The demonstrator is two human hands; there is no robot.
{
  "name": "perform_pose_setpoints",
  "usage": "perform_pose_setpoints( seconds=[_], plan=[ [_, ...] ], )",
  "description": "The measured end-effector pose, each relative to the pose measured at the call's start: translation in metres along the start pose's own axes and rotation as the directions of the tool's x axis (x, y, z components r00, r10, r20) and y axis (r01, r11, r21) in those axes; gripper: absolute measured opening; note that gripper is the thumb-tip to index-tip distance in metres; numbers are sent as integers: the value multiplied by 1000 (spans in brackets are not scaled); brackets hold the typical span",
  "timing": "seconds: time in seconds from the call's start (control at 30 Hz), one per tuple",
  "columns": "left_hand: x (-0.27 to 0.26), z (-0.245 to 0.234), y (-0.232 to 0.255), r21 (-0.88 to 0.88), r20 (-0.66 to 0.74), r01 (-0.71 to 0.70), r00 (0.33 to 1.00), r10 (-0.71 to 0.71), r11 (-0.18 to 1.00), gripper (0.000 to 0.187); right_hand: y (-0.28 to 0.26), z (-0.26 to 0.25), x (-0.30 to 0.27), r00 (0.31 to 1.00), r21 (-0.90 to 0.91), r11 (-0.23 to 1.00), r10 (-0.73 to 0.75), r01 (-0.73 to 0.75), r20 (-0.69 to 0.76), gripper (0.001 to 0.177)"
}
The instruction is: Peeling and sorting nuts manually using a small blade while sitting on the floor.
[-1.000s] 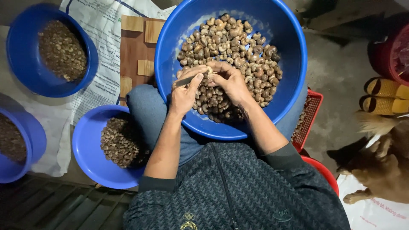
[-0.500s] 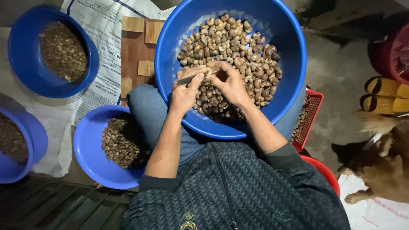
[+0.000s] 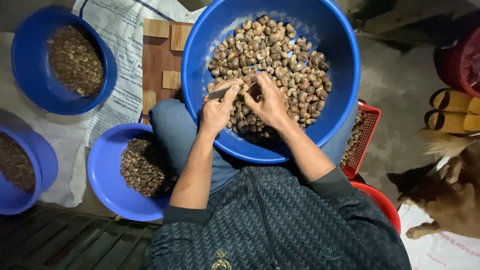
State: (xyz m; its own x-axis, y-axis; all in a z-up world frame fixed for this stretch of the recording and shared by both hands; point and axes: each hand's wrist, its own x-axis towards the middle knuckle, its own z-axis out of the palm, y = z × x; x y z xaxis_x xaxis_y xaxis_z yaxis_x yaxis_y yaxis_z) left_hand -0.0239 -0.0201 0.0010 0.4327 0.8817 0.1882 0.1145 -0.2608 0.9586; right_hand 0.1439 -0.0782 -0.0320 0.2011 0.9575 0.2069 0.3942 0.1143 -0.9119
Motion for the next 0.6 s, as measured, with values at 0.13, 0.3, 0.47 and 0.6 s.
perform_pose_setpoints(
  seconds=[0.13, 0.3, 0.47, 0.6],
  plan=[
    [1, 3, 0, -4, 33, -36, 999, 36, 999, 17, -5, -2, 3, 1000, 35, 999, 24, -24, 9, 36],
    [-1, 0, -13, -56, -28, 4, 1000, -6, 998, 17, 3, 3, 2, 999, 67, 997, 48, -47, -4, 37],
    [2, 0, 5, -2, -36, 12, 999, -13, 1000, 17, -14, -3, 4, 943, 461, 826, 319, -325, 93, 29],
    [-1, -2, 3, 41, -15, 25, 1000, -24, 999, 18, -2, 2, 4, 831, 706, 482, 479, -519, 283, 30]
  ],
)
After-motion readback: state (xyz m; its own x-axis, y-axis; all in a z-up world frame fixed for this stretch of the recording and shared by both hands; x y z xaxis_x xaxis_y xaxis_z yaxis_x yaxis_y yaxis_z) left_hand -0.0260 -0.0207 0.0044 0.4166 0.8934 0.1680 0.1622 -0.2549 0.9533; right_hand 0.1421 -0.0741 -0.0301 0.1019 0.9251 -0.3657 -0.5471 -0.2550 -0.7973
